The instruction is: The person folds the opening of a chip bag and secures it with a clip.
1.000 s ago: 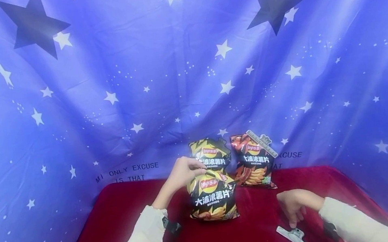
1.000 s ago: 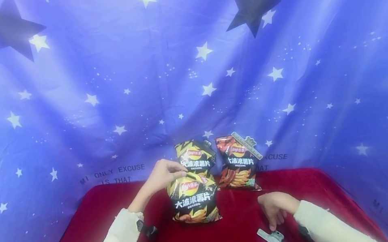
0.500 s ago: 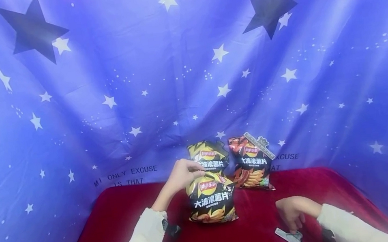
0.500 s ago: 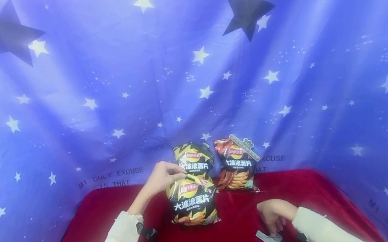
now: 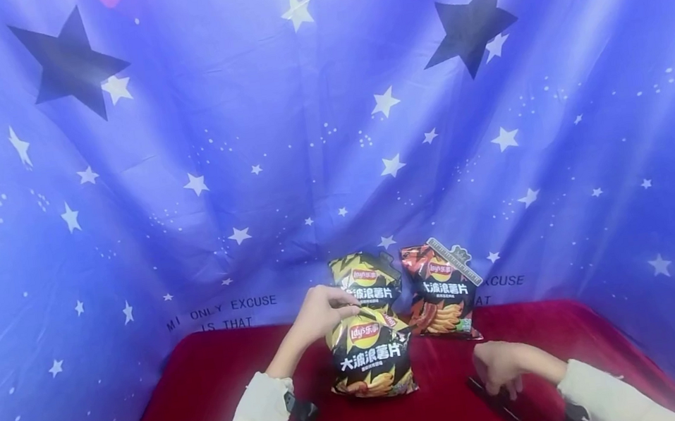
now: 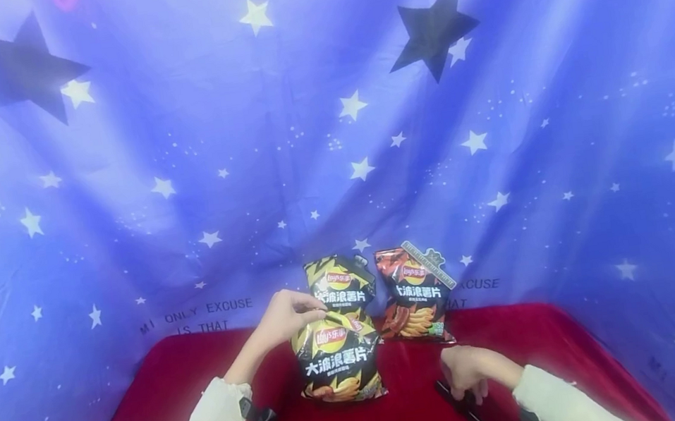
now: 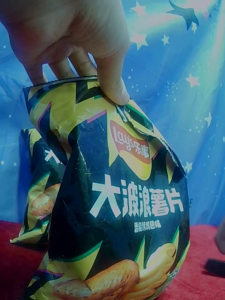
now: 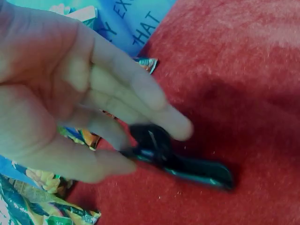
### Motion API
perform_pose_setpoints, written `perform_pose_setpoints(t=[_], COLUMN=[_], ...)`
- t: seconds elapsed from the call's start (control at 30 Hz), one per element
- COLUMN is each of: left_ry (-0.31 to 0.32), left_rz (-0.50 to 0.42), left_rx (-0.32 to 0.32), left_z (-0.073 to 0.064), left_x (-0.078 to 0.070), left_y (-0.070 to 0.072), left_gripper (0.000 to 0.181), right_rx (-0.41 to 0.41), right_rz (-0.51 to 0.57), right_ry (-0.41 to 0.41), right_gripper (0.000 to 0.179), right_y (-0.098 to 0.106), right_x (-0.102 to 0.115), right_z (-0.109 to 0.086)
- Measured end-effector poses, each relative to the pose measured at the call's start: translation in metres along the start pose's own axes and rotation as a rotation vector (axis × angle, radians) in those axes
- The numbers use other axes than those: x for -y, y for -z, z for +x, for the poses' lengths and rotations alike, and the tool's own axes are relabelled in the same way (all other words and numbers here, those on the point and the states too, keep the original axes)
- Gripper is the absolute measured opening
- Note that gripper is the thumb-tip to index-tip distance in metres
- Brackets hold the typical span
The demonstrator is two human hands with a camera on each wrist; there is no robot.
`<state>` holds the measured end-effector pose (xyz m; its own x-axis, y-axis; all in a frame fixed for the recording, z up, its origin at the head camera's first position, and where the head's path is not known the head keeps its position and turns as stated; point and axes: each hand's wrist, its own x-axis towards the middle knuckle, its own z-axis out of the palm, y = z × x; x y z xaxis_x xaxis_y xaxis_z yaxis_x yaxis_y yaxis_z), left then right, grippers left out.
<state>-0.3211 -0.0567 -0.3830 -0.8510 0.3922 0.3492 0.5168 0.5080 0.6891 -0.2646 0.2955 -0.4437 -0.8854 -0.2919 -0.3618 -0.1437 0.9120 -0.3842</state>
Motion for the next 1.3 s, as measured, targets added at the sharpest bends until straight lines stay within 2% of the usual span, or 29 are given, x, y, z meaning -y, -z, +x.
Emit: perform_pose_setpoints(t=[0.13,0.2,0.3,0.37,0.43,0.5,0.63,0.8,0.93,1.07,1.17,1.3], left_ry=[-0.007,-0.007,-0.005,-0.002,0.000,-0.001,-0.008,-0.002,0.001,0.020,0.027,0.017], left_rz=[0.006,0.008,0.004,0.004,0.005,0.007,0.005,0.014,0.015,-0.007,-0.014,-0.005], left_rx=[-0.014,-0.010,0.003,0.015,0.023,0.026,0.027,0.026,0.014,0.015,0.018,0.020], left_z=[-0.002,-0.002,-0.003,-0.004,-0.003,-0.002,0.002,0.002,0.000,-0.002,-0.001,-0.001], left_x=[0.001,0.001,0.001,0.002,0.003,0.004,0.005,0.007,0.004,0.003,0.004,0.004], left_y=[0.002,0.002,0.004,0.002,0.001,0.001,0.003,0.004,0.005,0.005,0.004,0.003], left_gripper=[0.010,0.009,0.010,0.011,0.012,0.011,0.011,0.011,0.009,0.010,0.012,0.013], right_rx=[-0.088,-0.103,-0.154,-0.185,-0.208,-0.206,-0.185,-0.212,-0.263,-0.338,-0.425,-0.537], right_rz=[-0.015,-0.051,-0.098,-0.117,-0.114,-0.115,-0.110,-0.073,0.066,0.162,0.193,0.255], right_ry=[0.066,0.140,0.108,0.048,-0.064,-0.107,-0.101,-0.108,-0.065,0.081,0.179,0.239], right_gripper=[0.033,0.031,0.029,0.029,0.031,0.033,0.036,0.035,0.025,0.014,0.017,0.021], right_y=[-0.007,-0.016,-0.022,-0.025,-0.021,-0.019,-0.012,-0.003,0.010,0.027,0.038,0.049], right_x=[-0.013,-0.034,-0.040,-0.038,-0.020,-0.014,-0.007,0.007,0.017,0.025,0.032,0.050], right_z=[0.021,0.038,0.048,0.047,0.036,0.032,0.026,0.018,0.018,0.024,0.029,0.029])
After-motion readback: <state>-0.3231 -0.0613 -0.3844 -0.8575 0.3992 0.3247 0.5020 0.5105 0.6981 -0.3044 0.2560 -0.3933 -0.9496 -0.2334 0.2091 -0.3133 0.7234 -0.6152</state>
